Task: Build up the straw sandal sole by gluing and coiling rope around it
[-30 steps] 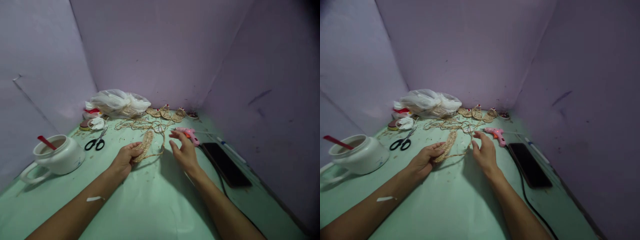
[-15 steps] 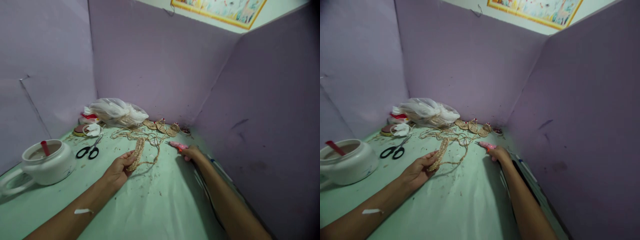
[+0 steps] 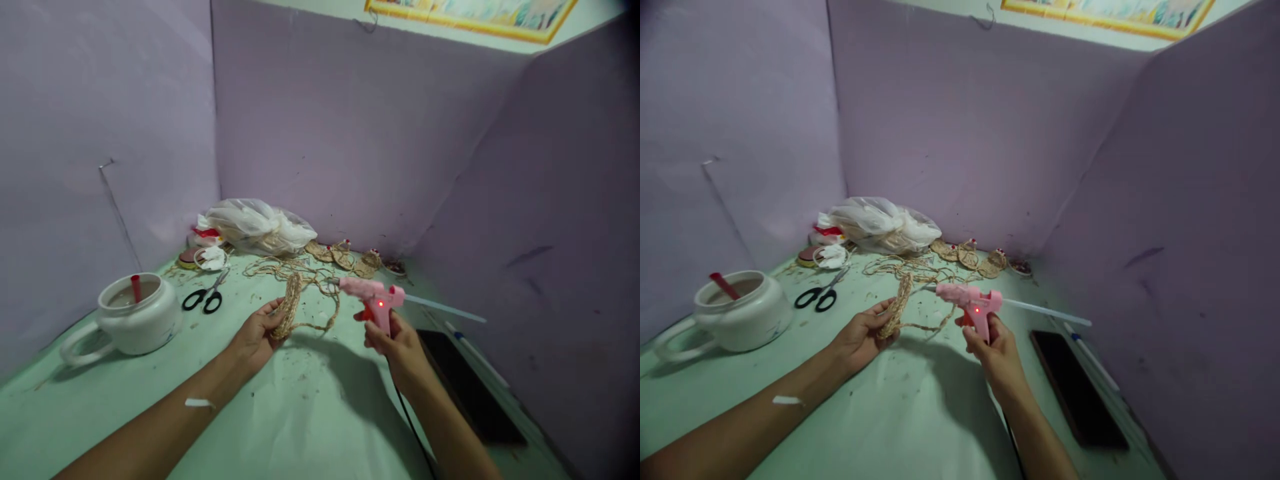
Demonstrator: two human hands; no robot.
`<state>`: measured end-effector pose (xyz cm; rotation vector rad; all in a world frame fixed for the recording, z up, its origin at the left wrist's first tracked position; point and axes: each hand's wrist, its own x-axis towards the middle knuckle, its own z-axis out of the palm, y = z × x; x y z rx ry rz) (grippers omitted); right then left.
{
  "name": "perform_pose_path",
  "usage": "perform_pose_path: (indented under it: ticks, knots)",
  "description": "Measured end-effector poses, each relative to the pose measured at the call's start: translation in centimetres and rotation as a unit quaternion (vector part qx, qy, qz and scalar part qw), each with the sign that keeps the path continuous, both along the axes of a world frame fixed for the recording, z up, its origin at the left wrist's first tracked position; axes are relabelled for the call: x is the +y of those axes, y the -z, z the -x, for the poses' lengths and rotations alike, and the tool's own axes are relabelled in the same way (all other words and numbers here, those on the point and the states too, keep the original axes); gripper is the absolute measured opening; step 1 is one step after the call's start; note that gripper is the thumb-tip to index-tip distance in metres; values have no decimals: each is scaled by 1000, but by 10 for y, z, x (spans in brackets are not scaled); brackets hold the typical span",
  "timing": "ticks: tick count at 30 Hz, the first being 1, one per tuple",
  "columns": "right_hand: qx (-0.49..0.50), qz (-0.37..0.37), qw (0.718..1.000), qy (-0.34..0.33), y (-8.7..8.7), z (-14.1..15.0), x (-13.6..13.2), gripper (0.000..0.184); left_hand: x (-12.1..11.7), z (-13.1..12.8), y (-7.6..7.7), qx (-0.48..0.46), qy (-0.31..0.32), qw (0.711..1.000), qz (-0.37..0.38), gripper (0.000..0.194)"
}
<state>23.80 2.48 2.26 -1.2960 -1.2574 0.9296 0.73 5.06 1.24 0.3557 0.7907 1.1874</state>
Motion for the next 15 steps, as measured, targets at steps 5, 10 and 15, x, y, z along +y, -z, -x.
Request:
perform_pose_path:
  ticks: [5, 10, 15]
  knots:
    - [-5, -6, 998, -64, 3, 12, -16, 40, 0, -2, 0, 24, 1, 1000, 16, 24]
    - [-66, -11, 996, -61, 0, 8, -13, 40, 0, -2, -2, 26, -2, 999, 22, 27]
    - [-75, -39, 996, -21, 15, 8, -14, 40, 2, -2, 5, 25, -4, 1000, 8, 20]
